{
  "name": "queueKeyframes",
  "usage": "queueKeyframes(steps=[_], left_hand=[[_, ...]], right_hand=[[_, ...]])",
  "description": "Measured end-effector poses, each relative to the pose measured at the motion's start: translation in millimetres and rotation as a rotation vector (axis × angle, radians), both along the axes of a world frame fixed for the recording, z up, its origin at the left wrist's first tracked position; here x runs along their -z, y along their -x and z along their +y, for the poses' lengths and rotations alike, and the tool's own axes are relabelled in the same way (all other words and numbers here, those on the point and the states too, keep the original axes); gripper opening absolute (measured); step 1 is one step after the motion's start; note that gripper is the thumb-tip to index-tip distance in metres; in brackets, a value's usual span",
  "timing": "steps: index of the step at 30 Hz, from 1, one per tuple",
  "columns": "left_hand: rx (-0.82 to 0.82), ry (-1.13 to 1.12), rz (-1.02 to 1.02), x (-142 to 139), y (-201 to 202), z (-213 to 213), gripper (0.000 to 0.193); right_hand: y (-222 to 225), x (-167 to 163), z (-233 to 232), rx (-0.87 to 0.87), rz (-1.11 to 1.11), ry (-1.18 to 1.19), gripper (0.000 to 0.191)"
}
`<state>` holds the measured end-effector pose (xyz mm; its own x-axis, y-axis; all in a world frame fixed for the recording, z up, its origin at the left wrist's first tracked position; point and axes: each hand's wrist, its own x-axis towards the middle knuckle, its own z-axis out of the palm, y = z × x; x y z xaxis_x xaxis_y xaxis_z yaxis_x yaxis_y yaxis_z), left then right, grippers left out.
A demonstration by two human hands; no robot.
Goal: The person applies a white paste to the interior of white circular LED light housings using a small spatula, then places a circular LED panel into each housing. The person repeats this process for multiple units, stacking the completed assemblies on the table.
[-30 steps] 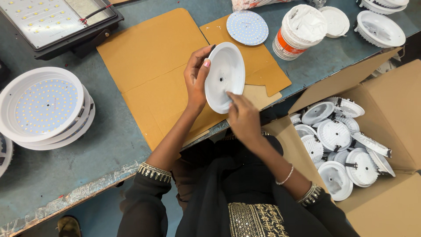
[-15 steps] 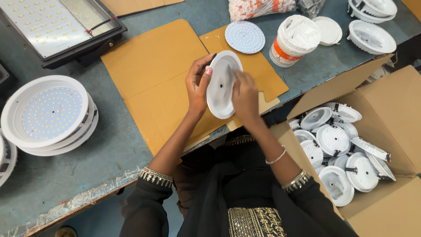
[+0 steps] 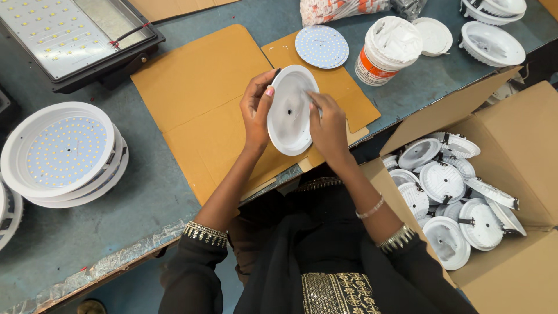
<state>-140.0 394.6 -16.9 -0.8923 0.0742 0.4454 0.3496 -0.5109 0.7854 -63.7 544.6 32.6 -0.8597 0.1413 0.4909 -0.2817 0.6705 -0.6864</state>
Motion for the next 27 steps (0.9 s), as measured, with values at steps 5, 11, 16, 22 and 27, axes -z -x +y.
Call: queueKeyframes(steps=[5,11,16,22,27], left_hand=[[-0.03,-0.021,-0.052,1.5,7.0,-0.7,0.036],[-0.053,0.015,-0.156,11.2,23.8,-9.0,0.037],[-0.056,0.233,-0.357,26.5,55.1,-36.5,0.04],[-0.125,0.445,-0.329,39.9,74.6,-57.1,0.037],[-0.386,0.784,-0.139,15.2,89.8,-51.9,0.037]], right_hand=[[-4.0,5.7,-16.9,0.013,0.05,-0.232,0.027],[-36.3,15.2,-11.6,-0.139,-0.125,-0.101,0.027],[6.5,24.7,34.7,-0.111,-0.337,0.636,0.03],[21.3,41.8,83.3,-0.366,-0.341,1.424,0.024],[14.5,43.8,121.1,-0.34,-0.323,1.559,0.02]])
